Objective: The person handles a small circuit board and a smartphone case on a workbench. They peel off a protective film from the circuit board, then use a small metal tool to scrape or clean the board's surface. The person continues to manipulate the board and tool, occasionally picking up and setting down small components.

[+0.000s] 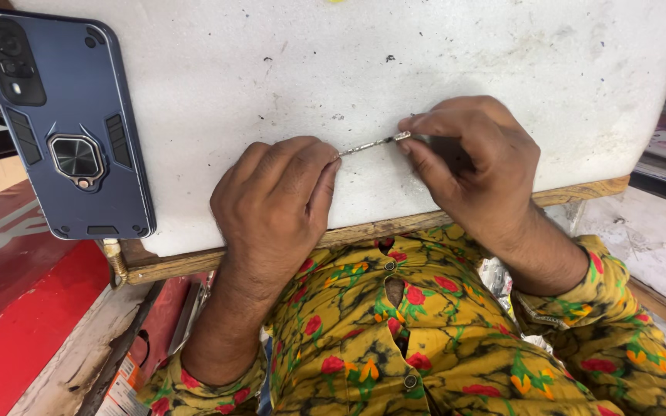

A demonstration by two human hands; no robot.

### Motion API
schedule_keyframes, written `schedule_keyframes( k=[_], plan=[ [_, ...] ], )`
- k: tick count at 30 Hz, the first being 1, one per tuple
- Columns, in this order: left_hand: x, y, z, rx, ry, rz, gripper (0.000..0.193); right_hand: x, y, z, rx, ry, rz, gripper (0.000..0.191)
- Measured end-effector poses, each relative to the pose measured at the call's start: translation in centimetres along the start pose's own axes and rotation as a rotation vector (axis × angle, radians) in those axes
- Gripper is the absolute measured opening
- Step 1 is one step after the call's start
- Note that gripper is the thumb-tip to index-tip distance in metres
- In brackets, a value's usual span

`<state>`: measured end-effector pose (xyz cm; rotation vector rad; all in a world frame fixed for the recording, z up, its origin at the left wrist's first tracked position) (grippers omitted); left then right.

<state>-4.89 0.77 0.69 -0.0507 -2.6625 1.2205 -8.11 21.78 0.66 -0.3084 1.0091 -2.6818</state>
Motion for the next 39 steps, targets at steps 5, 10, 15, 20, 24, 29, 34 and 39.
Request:
schedule_keyframes(
  k=[5, 10, 15, 20, 24, 29, 34, 39],
  plan=[
    [-0.1, 0.3, -0.3, -0.009, -0.030, 0.019, 0.019, -0.2, -0.3, 1.5, -0.116, -0.048, -0.076, 0.022],
    [-0.2, 0.7, -0.7, -0.007, -0.049, 0.013, 0.034, -0.4, -0.5, 1.3, -0.174, 0.007, -0.076, 0.022],
    [-0.2, 1.3, -1.1, 0.011, -0.026, 0.023, 0.049, -0.4, -0.7, 1.3, -0.235, -0.018, -0.058, 0.020],
    [-0.6, 1.5, -1.2, 0.014, -0.018, 0.013, 0.051, -0.3, -0.7, 1.4, -0.243, -0.058, -0.080, 0.018],
    [-1.1, 1.5, -1.3, 0.026, -0.014, 0.020, 0.052, -0.6, -0.5, 1.2, -0.279, -0.045, -0.061, 0.018],
    [-1.1, 1.6, -1.7, 0.022, -0.001, 0.017, 0.053, -0.7, -1.0, 1.0, -0.329, -0.029, -0.037, 0.014],
    [-1.3, 1.4, -1.7, 0.020, -0.018, 0.031, 0.051, -0.7, -0.8, 1.8, -0.277, -0.058, -0.042, 0.014],
    [-1.7, 1.2, -1.4, 0.028, -0.011, 0.030, 0.052, -0.5, -0.6, 3.3, -0.304, -0.194, -0.044, 0.018]
  ],
)
Point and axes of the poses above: each hand's wrist, its own x-axis towards the middle knuckle, its own y-axis out of the palm, z = x × y, the point moved 5 cm from there along x, towards the middle knuckle, and after that the axes turned 3 degrees about -z, right-handed, at the moved point
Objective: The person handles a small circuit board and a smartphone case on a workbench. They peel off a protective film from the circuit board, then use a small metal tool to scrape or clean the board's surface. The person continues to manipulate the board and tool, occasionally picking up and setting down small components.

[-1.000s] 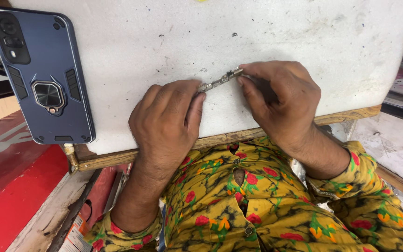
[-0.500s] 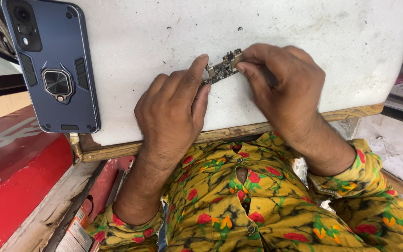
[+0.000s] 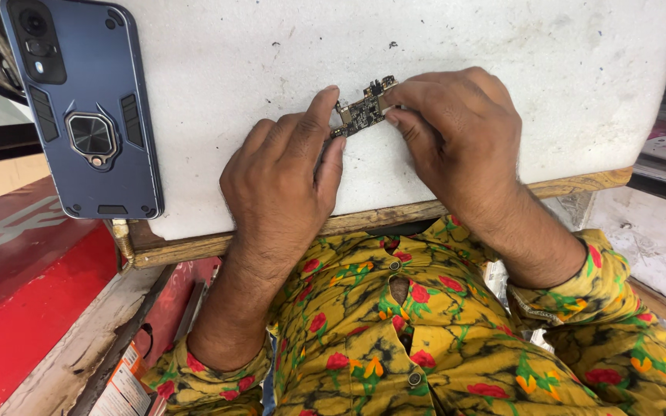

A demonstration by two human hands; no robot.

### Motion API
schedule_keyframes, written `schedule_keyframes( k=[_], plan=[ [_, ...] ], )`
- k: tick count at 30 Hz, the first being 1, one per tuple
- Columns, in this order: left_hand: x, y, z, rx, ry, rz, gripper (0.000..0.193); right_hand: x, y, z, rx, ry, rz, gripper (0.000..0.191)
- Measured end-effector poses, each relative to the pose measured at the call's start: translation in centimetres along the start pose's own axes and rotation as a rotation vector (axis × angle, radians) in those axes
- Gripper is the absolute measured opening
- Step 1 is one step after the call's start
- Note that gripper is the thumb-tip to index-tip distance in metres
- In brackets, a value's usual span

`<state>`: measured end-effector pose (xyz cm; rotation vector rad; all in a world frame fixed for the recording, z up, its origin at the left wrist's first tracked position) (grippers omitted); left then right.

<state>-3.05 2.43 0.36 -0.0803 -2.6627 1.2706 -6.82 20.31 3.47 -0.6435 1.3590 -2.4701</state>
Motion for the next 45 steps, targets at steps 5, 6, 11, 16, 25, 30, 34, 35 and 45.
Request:
schedule_keyframes(
  k=[5, 6, 11, 16, 25, 30, 34, 35, 45],
  plan=[
    [-0.2, 0.0, 0.0, -0.019, 0.005, -0.012, 0.053, 1.0, -0.4, 0.0, 0.022, -0.091, 0.069, 0.018],
    [-0.2, 0.0, 0.0, -0.017, 0.005, -0.010, 0.053, 1.2, -0.4, -0.1, 0.026, -0.095, 0.094, 0.019],
    [-0.2, 0.1, 0.1, -0.005, 0.008, -0.008, 0.053, 1.8, -0.6, -0.5, -0.015, -0.110, 0.184, 0.018],
    [-0.2, 0.0, 0.1, -0.005, 0.006, -0.004, 0.053, 2.7, -0.7, -0.1, -0.086, -0.086, 0.246, 0.020],
    [-0.2, 0.2, 0.2, -0.040, -0.010, -0.010, 0.052, 3.0, -0.7, 0.6, -0.174, -0.090, 0.240, 0.017],
    [0.1, 0.3, 0.2, -0.045, -0.003, -0.019, 0.052, 1.7, -1.0, -0.1, -0.136, -0.035, 0.259, 0.015],
    [0.1, 0.5, 0.3, -0.050, 0.008, -0.026, 0.054, 0.5, -1.6, -0.9, 0.101, 0.055, 0.193, 0.018],
    [0.1, 0.5, 0.3, -0.046, 0.011, -0.030, 0.054, 0.1, -1.7, -1.3, 0.176, 0.107, 0.186, 0.019],
    [0.7, 0.7, -0.3, -0.029, 0.030, -0.029, 0.058, -0.1, -4.3, -5.3, 0.023, 0.059, 0.034, 0.023]
  ],
)
Point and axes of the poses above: each hand's wrist, its own x-axis towards the middle knuckle, its own y-axis out of the palm, z = x × y, the point moved 5 cm from there along x, towards the middle knuckle, and after that the axes turned 3 degrees about -z, right-handed, at the moved point
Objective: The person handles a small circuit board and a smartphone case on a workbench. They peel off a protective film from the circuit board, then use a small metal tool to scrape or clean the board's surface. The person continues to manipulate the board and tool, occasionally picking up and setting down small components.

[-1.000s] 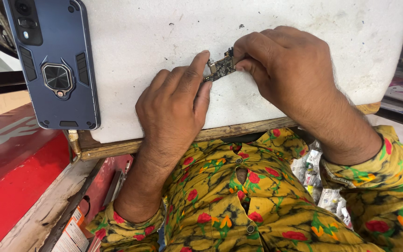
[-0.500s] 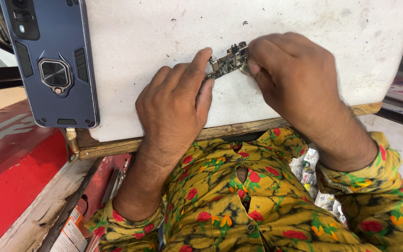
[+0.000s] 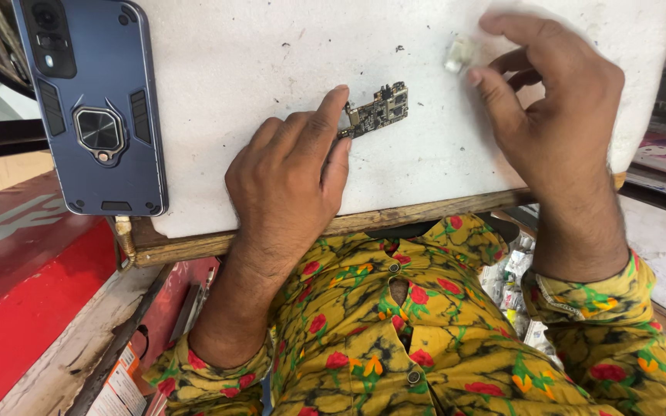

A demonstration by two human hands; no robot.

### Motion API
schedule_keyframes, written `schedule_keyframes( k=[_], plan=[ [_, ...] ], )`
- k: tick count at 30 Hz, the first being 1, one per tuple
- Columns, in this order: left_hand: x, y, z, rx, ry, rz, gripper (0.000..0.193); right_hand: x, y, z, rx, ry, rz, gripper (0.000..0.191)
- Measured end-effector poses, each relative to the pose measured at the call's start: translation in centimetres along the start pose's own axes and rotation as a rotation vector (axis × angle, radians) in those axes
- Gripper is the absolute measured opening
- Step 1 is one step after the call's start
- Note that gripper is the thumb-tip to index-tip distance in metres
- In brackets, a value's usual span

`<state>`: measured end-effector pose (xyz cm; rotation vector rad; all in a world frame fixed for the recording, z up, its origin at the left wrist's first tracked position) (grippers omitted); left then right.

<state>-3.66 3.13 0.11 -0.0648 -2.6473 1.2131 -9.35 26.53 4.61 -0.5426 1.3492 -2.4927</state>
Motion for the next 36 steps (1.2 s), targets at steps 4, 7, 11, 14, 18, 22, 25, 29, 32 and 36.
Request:
schedule_keyframes(
  k=[4, 7, 11, 14, 18, 22, 25, 29, 32, 36],
  plan=[
    [0.0, -0.2, 0.0, 0.003, -0.002, 0.006, 0.059, 0.9, -0.1, 0.8, 0.038, 0.048, -0.021, 0.022],
    [0.2, -0.6, -0.3, -0.001, -0.004, 0.005, 0.058, 1.6, 1.0, 2.0, 0.168, 0.148, 0.106, 0.026],
    [1.2, -1.4, -0.9, -0.012, 0.031, -0.057, 0.051, 3.1, 2.1, 3.1, 0.207, 0.101, 0.253, 0.040],
    [1.5, -2.3, -1.1, -0.114, -0.032, -0.136, 0.035, 4.3, 2.4, 2.5, 0.252, 0.162, 0.345, 0.033],
    [0.9, -2.3, -0.6, -0.266, -0.191, -0.110, 0.020, 5.4, 3.2, 2.8, 0.520, 0.070, 0.403, 0.022],
    [0.5, -2.0, -0.3, -0.332, -0.235, -0.097, 0.014, 4.8, 4.8, 2.2, 0.696, 0.095, 0.469, 0.018],
    [0.4, -2.1, -0.6, -0.244, -0.149, -0.112, 0.009, 3.9, 5.4, 0.9, 0.847, 0.160, 0.463, 0.017],
    [0.5, -1.5, -0.7, -0.170, -0.110, -0.086, 0.008, 3.2, 5.3, -0.4, 1.255, 0.147, 0.373, 0.012],
    [0.3, -1.5, -0.7, -0.162, -0.101, -0.112, 0.008, 3.0, 5.8, -1.6, 1.320, 0.263, 0.363, 0.013],
    [0.3, -2.1, -0.2, -0.234, -0.160, -0.158, 0.011, 2.8, 6.2, -2.8, 1.270, 0.348, 0.361, 0.016]
  ],
)
Point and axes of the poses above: each hand's wrist, its own x-axis towards the middle knuckle, its own y-axis out of the palm, z = x × y, the point moved 5 cm from there along x, towards the middle knuckle, and after that the axes turned 3 degrees about -z, right-handed, at the moved point
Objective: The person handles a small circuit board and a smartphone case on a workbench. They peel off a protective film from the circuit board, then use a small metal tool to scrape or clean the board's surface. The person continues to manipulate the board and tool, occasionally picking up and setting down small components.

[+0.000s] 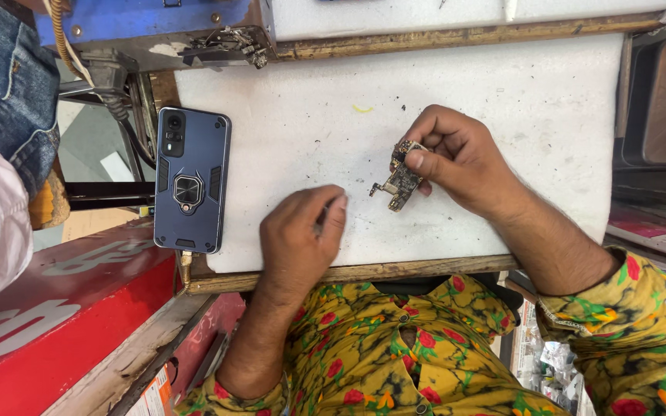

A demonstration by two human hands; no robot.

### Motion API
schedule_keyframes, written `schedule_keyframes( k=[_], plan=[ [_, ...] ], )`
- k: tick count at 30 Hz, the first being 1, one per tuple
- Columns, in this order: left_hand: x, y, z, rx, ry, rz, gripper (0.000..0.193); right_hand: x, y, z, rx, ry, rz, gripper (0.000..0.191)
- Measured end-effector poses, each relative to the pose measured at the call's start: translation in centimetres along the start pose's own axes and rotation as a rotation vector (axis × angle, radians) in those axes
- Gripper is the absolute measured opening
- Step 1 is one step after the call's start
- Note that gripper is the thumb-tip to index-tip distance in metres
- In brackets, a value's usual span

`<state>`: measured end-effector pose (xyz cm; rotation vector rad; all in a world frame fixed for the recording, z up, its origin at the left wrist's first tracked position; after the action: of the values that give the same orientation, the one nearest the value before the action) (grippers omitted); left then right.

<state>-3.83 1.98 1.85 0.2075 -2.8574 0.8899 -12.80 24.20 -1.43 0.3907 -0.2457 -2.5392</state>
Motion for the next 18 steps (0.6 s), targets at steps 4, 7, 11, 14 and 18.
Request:
schedule_keyframes(
  k=[4, 7, 11, 14, 18],
  plan=[
    [1.9, -3.4, 1.3, 0.001, -0.100, -0.158, 0.012, -0.2, -0.2, -0.3, 0.142, -0.010, 0.047, 0.019],
    [4.6, -6.9, 1.6, 0.216, 0.034, -0.337, 0.008, -0.1, 0.3, 0.0, 0.259, -0.035, 0.126, 0.018],
    [7.8, -8.3, 1.1, 0.352, 0.228, -0.443, 0.014, 0.2, 1.3, 0.3, 0.342, 0.083, 0.204, 0.019],
    [9.4, -7.9, 1.2, 0.455, 0.259, -0.478, 0.025, 0.2, 1.8, 0.9, 0.224, 0.096, 0.200, 0.029],
    [9.4, -7.5, 1.8, 0.473, 0.346, -0.480, 0.015, 0.1, 1.7, 1.4, 0.084, 0.108, 0.168, 0.048]
  ],
)
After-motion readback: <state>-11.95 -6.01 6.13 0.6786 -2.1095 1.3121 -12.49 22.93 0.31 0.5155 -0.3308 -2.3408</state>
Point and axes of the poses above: each hand's wrist, its own x-axis towards the middle knuckle, its own y-axis out of the palm, z = x × y, the point moved 5 cm from there along x, towards the middle knuckle, and after that the axes turned 3 degrees about -z, right-handed, at the moved point
